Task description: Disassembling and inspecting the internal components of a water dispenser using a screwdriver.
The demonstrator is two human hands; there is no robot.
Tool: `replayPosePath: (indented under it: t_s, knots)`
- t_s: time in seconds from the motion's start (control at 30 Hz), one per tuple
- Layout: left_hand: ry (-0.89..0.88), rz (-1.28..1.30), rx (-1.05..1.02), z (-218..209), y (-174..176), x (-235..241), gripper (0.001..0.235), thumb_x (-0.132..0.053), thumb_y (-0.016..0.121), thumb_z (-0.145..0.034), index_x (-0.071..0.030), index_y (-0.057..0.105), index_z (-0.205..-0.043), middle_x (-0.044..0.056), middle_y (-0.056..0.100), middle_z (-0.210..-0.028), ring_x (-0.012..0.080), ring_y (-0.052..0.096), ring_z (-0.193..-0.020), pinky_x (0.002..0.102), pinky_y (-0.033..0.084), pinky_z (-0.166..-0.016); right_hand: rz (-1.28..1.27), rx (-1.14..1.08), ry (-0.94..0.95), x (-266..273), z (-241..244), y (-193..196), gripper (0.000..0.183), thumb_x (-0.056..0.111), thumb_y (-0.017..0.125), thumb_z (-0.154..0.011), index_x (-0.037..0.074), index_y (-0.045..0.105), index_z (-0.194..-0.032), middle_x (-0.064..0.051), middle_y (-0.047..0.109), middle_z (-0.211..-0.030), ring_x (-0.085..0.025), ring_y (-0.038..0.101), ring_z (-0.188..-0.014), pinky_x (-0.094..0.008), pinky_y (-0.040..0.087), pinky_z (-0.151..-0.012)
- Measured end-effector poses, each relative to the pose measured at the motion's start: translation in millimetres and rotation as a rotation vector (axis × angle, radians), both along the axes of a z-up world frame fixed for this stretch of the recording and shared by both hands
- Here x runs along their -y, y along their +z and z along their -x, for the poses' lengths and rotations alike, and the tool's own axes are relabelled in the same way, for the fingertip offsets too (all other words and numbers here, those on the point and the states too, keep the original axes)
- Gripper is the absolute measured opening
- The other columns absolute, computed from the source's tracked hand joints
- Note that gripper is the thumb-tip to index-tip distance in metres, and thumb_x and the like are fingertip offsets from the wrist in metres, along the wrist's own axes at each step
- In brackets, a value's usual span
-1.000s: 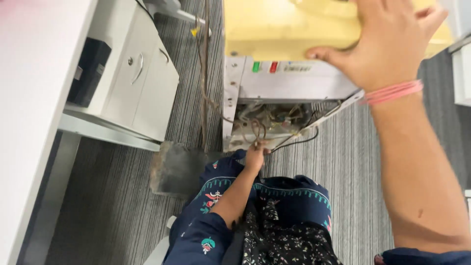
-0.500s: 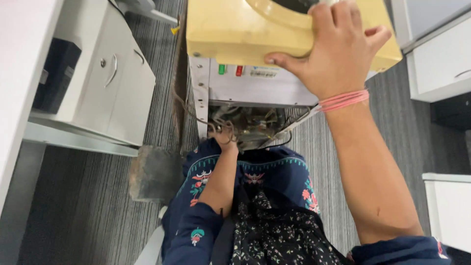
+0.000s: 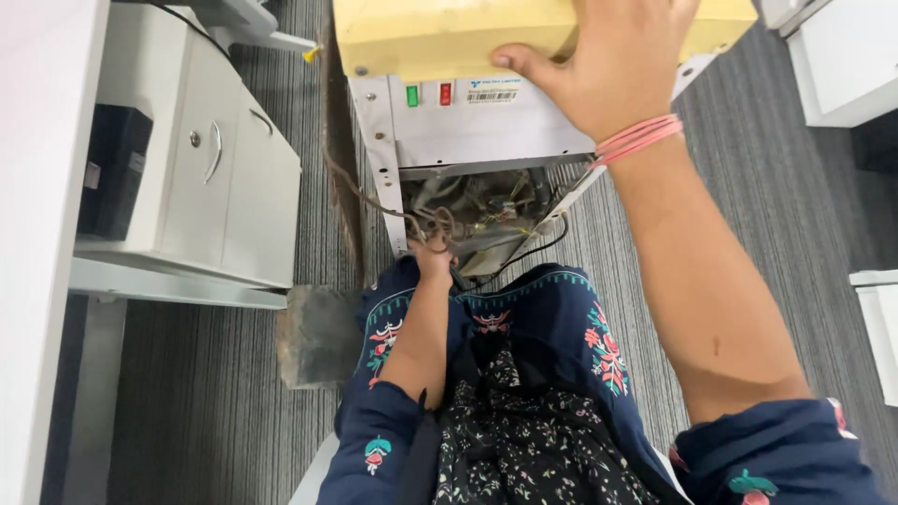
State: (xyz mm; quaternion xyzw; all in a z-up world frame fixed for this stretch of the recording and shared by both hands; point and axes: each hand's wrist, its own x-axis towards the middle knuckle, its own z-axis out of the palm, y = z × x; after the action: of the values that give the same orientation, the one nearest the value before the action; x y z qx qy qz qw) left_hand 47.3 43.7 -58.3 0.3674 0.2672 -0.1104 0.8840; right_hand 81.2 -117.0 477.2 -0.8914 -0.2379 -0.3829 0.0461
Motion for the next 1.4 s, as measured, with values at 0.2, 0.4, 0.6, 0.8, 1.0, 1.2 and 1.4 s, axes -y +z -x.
replayPosePath:
  t_s: [0.2, 0.4, 0.6, 0.8, 1.0, 1.2, 1.4]
  knots:
    - [-0.050, -0.241, -0.124, 25, 76, -10, 0.033, -0.022, 0.055, -0.105, -0.011, 0.046, -0.135, 0.014, 0.062, -0.092, 0.0186, 0.045, -0.050, 0.037, 0.042, -0.046, -0.064, -0.110, 0.036, 4, 26, 6, 0.060, 0.052, 0.070, -0.103, -0.001, 0.058, -0.128, -0.020, 0.060, -0.123, -0.041, 0.051, -0.120, -0.058, 0.033, -0.104]
    - [-0.147, -0.122, 0.036, 56, 91, -23, 0.037, -0.012, 0.041, -0.100, -0.011, 0.061, -0.131, 0.006, 0.069, -0.093, 0.0131, 0.042, -0.050, 0.035, 0.046, -0.049, -0.194, 0.007, -0.113, 5, 46, -28, 0.078, 0.050, 0.067, -0.107, 0.003, 0.035, -0.160, -0.019, 0.039, -0.161, -0.041, 0.027, -0.152, -0.059, 0.015, -0.126]
    - [-0.101, -0.013, 0.186, 69, 129, -26, 0.040, -0.004, 0.039, -0.095, -0.004, 0.057, -0.131, 0.011, 0.066, -0.097, 0.0166, 0.048, -0.061, 0.038, 0.050, -0.059, -0.450, -0.122, -0.055, -19, 117, -104, 0.082, 0.040, 0.064, -0.110, -0.005, 0.024, -0.165, -0.026, 0.025, -0.172, -0.047, 0.018, -0.161, -0.059, 0.015, -0.132]
    - [-0.099, 0.107, 0.192, 76, 154, -18, 0.042, -0.005, 0.042, -0.090, -0.007, 0.057, -0.129, 0.013, 0.065, -0.104, 0.0192, 0.055, -0.071, 0.040, 0.057, -0.071, -0.760, -0.783, 0.074, -30, 174, -333, 0.055, 0.033, 0.065, -0.098, -0.001, 0.051, -0.139, -0.027, 0.059, -0.135, -0.042, 0.057, -0.127, -0.046, 0.044, -0.107]
    - [-0.186, 0.088, 0.277, 88, 146, -18, 0.041, -0.005, 0.045, -0.091, -0.006, 0.056, -0.131, 0.015, 0.067, -0.113, 0.0261, 0.066, -0.085, 0.041, 0.059, -0.079, -0.805, -1.188, -0.028, -27, 183, -324, 0.055, 0.038, 0.055, -0.100, 0.003, 0.050, -0.142, -0.028, 0.070, -0.110, -0.042, 0.070, -0.103, -0.044, 0.053, -0.091]
    - [-0.430, -0.318, 0.230, 74, 165, 7, 0.039, -0.032, 0.050, -0.101, -0.015, 0.055, -0.135, 0.002, 0.065, -0.112, 0.0124, 0.063, -0.088, 0.031, 0.054, -0.071, -0.881, -1.132, 0.107, 28, 169, -381, 0.046, 0.042, 0.053, -0.106, 0.001, 0.068, -0.121, -0.019, 0.074, -0.095, -0.029, 0.072, -0.090, -0.039, 0.054, -0.082]
    - [-0.186, -0.544, 0.540, 60, 97, 10, 0.038, -0.044, 0.057, -0.106, -0.014, 0.065, -0.129, 0.003, 0.069, -0.114, 0.0138, 0.060, -0.081, 0.028, 0.050, -0.071, -1.591, -1.409, 0.230, 62, 172, -350, 0.047, 0.042, 0.052, -0.108, -0.002, 0.068, -0.109, -0.001, 0.043, -0.065, -0.016, 0.041, -0.058, -0.034, 0.036, -0.056]
